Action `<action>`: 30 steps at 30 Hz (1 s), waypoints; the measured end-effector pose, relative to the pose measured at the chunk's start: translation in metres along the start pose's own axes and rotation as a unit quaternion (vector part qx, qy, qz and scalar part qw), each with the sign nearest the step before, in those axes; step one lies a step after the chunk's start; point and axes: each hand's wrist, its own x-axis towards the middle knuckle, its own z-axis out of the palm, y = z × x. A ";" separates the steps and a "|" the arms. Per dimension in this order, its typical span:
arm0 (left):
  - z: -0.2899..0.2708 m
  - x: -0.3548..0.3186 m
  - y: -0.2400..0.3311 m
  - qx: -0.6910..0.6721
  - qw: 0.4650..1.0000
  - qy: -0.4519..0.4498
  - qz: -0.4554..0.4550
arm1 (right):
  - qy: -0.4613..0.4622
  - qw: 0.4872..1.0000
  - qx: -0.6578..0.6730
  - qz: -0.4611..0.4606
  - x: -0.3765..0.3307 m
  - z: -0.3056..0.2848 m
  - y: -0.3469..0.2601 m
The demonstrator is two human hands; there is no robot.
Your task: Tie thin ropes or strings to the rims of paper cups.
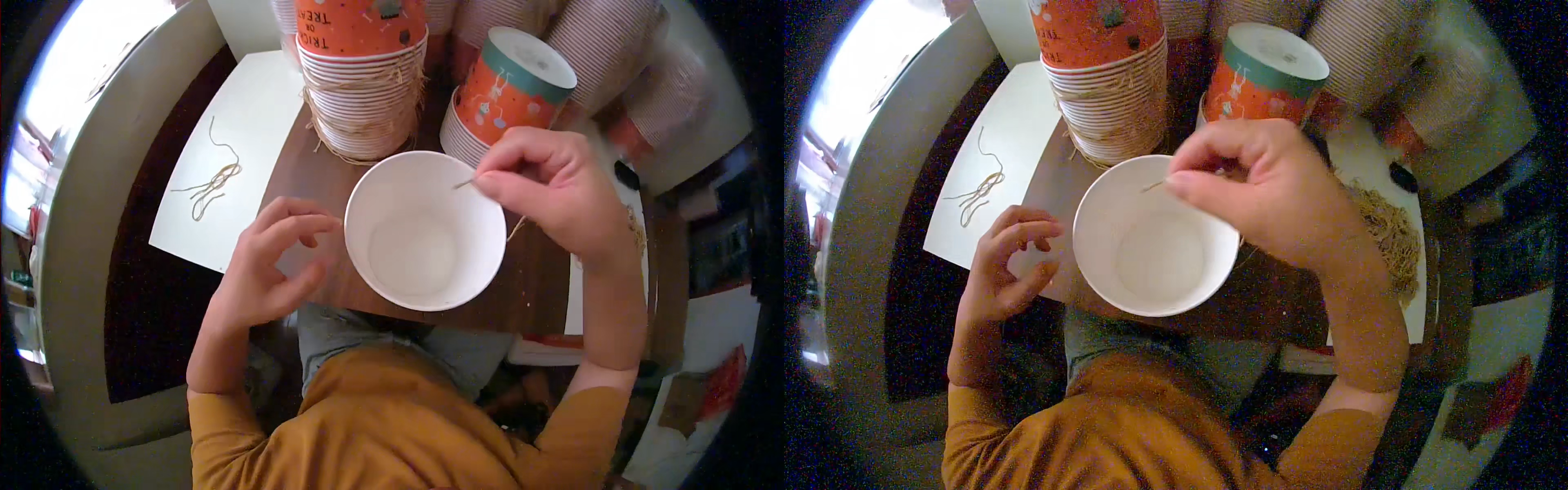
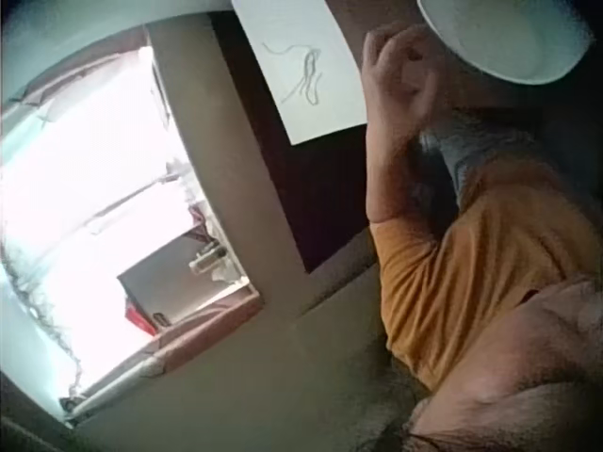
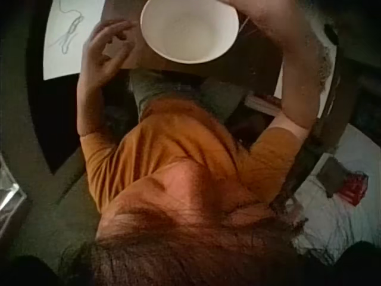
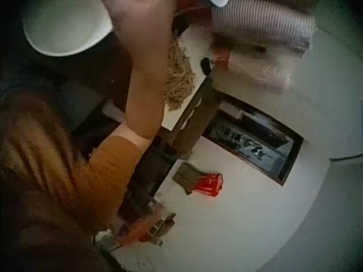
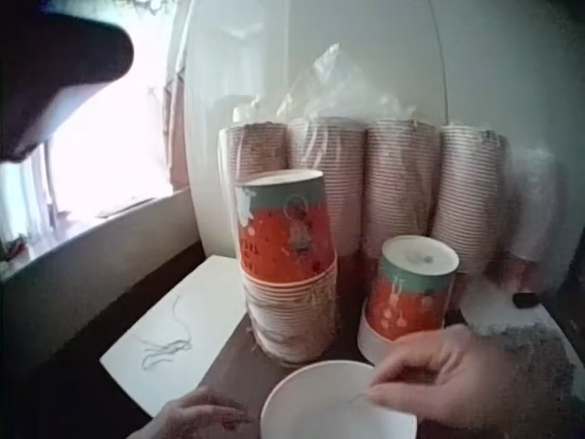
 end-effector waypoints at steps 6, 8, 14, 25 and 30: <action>0.020 -0.020 0.034 0.151 0.974 -0.012 0.166 | -0.066 0.974 -0.198 -0.085 -0.032 -0.021 0.009; 0.033 -0.020 0.044 0.192 0.955 -0.054 0.221 | -0.133 0.969 -0.187 -0.095 -0.040 -0.018 0.020; 0.052 -0.021 0.027 0.165 0.949 -0.081 0.256 | -0.158 0.964 -0.201 -0.070 -0.072 0.009 0.035; 0.076 -0.060 -0.035 0.063 0.932 0.068 0.351 | -0.213 0.942 -0.244 -0.087 -0.095 0.038 0.022; 0.072 -0.056 -0.030 0.081 0.922 0.063 0.372 | -0.130 0.965 -0.227 -0.032 -0.099 0.048 0.024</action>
